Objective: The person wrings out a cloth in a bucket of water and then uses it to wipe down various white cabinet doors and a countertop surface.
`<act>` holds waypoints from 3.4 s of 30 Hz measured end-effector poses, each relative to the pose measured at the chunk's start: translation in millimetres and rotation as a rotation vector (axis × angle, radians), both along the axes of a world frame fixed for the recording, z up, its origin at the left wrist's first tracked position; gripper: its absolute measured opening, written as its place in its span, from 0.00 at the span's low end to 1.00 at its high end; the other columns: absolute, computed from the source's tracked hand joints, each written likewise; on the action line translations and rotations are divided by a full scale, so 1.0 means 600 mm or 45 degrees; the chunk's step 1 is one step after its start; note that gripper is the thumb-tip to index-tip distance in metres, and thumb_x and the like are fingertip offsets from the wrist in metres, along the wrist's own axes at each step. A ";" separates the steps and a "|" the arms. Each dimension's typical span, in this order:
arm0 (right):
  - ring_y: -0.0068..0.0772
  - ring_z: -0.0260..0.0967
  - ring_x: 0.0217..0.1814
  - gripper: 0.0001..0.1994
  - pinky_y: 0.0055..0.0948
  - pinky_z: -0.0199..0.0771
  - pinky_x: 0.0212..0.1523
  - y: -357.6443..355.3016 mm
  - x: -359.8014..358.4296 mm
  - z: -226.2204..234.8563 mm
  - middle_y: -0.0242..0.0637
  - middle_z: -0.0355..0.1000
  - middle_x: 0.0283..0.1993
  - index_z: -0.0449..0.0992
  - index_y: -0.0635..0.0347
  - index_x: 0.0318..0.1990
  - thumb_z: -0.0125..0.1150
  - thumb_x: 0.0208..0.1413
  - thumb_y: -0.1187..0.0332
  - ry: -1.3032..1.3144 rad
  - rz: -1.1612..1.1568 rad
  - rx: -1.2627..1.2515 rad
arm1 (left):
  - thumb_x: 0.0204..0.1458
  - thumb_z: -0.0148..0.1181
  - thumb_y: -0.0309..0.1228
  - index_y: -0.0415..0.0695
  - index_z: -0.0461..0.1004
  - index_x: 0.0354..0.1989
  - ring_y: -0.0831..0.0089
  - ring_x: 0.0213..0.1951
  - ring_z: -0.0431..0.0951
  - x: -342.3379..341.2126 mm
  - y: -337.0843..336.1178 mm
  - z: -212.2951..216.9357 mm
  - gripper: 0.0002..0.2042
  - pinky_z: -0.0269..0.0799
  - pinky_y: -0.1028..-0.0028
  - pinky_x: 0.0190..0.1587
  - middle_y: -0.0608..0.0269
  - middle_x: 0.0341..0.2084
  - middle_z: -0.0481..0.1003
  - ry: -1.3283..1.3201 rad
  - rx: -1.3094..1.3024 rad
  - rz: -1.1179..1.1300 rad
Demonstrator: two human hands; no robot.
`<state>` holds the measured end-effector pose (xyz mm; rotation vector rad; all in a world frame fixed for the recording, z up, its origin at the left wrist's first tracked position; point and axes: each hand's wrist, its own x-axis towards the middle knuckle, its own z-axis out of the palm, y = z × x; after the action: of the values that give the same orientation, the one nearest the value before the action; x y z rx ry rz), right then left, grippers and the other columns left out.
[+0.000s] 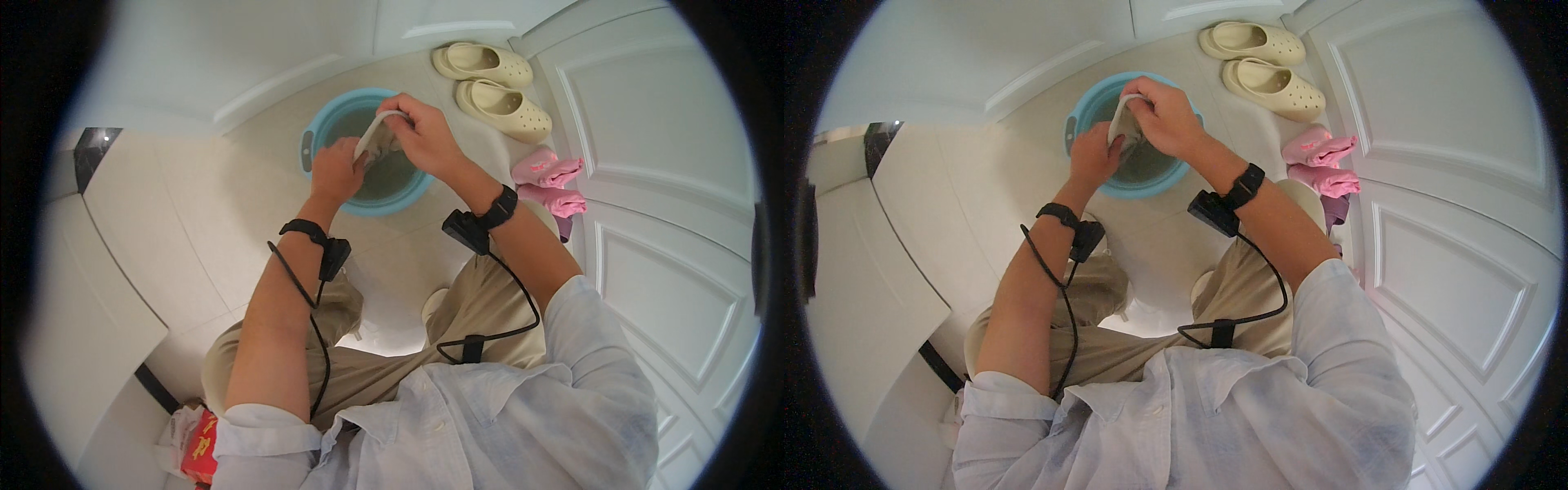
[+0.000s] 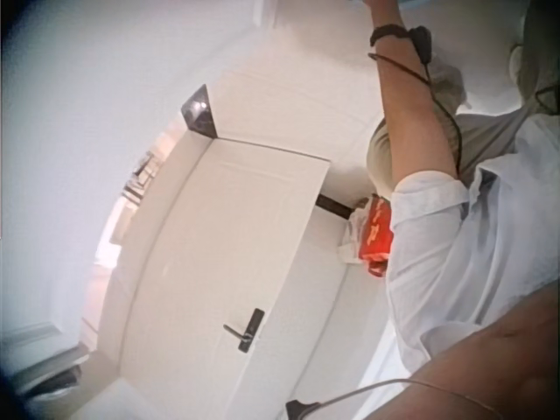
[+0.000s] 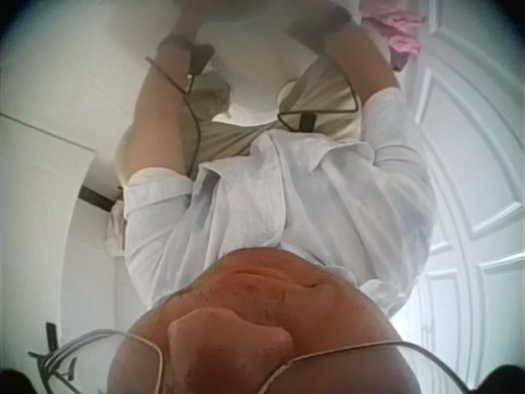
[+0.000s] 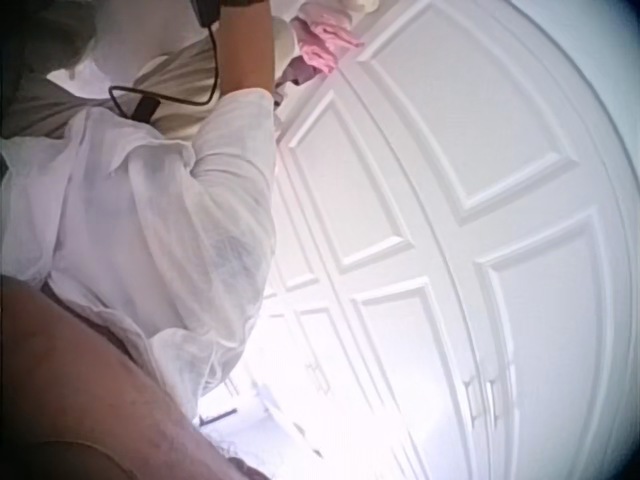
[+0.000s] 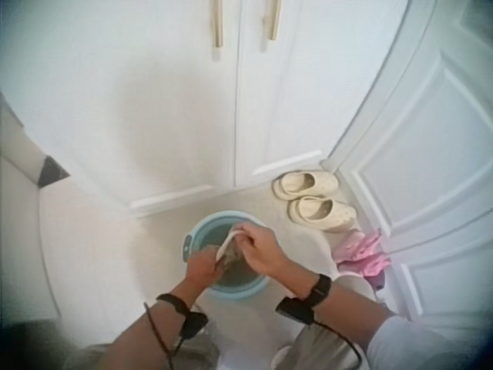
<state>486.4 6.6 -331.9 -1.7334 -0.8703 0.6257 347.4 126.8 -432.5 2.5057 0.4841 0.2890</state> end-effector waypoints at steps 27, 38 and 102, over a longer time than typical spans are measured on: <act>0.42 0.72 0.52 0.26 0.38 0.63 0.56 -0.002 -0.055 -0.214 0.44 0.75 0.47 0.66 0.54 0.55 0.65 0.47 0.65 -0.870 0.696 -1.246 | 0.46 0.64 0.44 0.41 0.77 0.35 0.48 0.37 0.78 -0.017 -0.003 -0.016 0.18 0.73 0.55 0.40 0.49 0.30 0.78 0.772 -0.167 -0.312; 0.36 0.76 0.40 0.05 0.35 0.64 0.48 0.005 -0.025 -0.142 0.39 0.78 0.34 0.82 0.52 0.30 0.64 0.45 0.65 -0.976 0.653 -1.361 | 0.40 0.67 0.27 0.43 0.72 0.45 0.52 0.42 0.78 -0.009 0.006 -0.015 0.20 0.76 0.58 0.42 0.49 0.37 0.77 0.895 0.042 -0.266; 0.16 0.55 0.17 0.14 0.18 0.54 0.11 -0.006 -0.010 -0.107 0.29 0.66 0.26 0.71 0.59 0.44 0.58 0.52 0.63 2.063 0.763 -0.347 | 0.33 0.66 0.19 0.46 0.61 0.61 0.52 0.55 0.69 -0.032 0.025 0.060 0.39 0.70 0.61 0.52 0.50 0.52 0.70 -0.335 0.103 -0.035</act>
<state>480.7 3.3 -396.2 -0.6106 -0.0496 2.1462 328.4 142.1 -396.6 2.5004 0.3370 0.6290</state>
